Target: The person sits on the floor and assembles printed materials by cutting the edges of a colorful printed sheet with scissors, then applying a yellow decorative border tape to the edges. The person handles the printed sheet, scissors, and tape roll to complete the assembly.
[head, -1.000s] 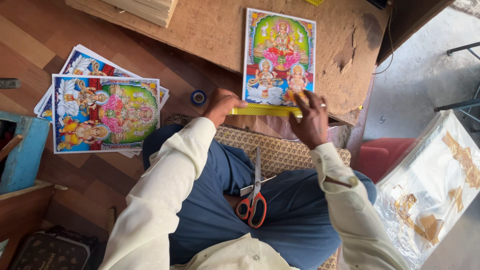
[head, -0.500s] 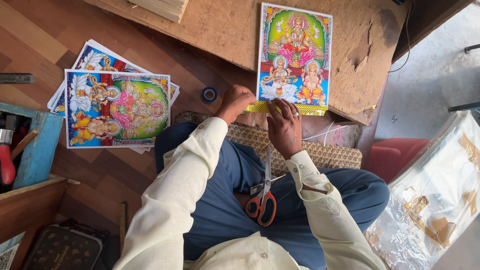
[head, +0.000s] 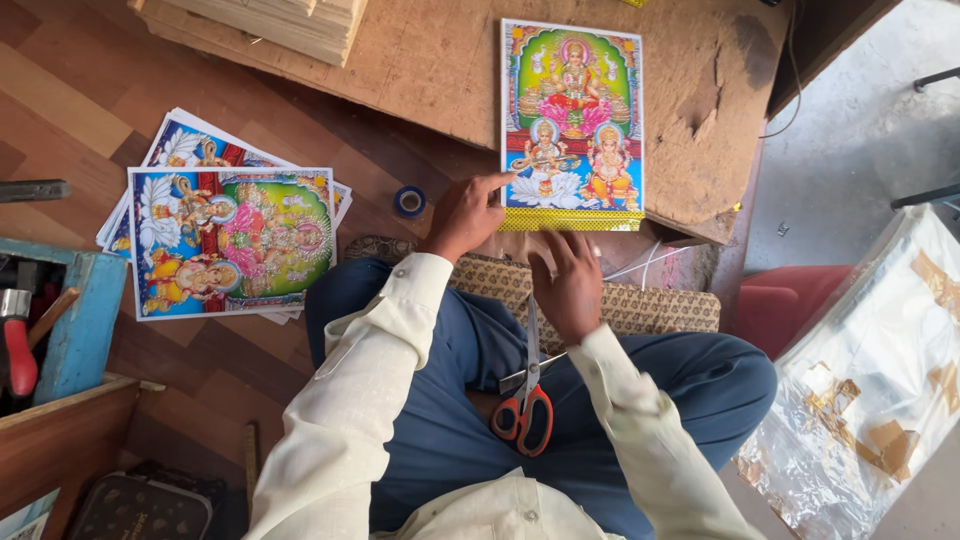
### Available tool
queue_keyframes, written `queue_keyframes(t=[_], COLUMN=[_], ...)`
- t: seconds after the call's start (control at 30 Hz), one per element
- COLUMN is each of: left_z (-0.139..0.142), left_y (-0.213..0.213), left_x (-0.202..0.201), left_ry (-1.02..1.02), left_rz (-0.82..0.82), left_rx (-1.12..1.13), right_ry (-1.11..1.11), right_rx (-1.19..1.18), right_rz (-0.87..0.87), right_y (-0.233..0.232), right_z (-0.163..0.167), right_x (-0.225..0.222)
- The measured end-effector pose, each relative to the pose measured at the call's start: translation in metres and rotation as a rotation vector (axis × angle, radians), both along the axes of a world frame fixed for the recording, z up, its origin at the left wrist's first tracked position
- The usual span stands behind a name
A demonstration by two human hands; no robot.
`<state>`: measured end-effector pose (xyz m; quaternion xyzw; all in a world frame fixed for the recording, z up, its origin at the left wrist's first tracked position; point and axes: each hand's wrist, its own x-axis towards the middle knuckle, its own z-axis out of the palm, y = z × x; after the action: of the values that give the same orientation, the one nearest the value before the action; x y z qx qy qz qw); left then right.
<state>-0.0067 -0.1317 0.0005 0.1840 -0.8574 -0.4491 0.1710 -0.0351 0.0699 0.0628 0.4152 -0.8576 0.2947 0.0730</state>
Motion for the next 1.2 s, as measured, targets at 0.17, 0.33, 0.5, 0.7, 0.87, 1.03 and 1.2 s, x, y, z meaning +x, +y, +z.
queue_keyframes(t=[0.17, 0.33, 0.5, 0.7, 0.87, 1.03, 1.2], left_z=[0.003, 0.006, 0.013, 0.014, 0.005, -0.006, -0.007], left_y=[-0.002, -0.004, -0.013, -0.016, -0.017, -0.016, -0.017], left_x=[-0.001, -0.001, -0.001, 0.0, -0.001, -0.004, -0.005], left_ry=[-0.005, -0.022, -0.209, -0.161, -0.185, -0.074, -0.011], left_rz=[-0.024, -0.038, -0.119, -0.137, -0.118, -0.136, -0.138], left_rx=[0.029, 0.011, 0.233, 0.243, 0.289, 0.226, 0.231], right_ry=[-0.389, -0.463, -0.566, -0.554, -0.596, -0.546, -1.46], right_rx=[0.299, 0.427, 0.605, 0.598, 0.676, 0.563, -0.127], right_rz=[0.06, -0.075, -0.236, -0.204, -0.247, -0.253, -0.536], right_y=[0.059, 0.089, 0.087, 0.086, 0.093, 0.101, 0.116], right_z=[0.023, 0.035, 0.038, 0.046, 0.048, 0.031, 0.022], right_x=[0.096, 0.154, 0.153, 0.15, 0.15, 0.151, 0.131])
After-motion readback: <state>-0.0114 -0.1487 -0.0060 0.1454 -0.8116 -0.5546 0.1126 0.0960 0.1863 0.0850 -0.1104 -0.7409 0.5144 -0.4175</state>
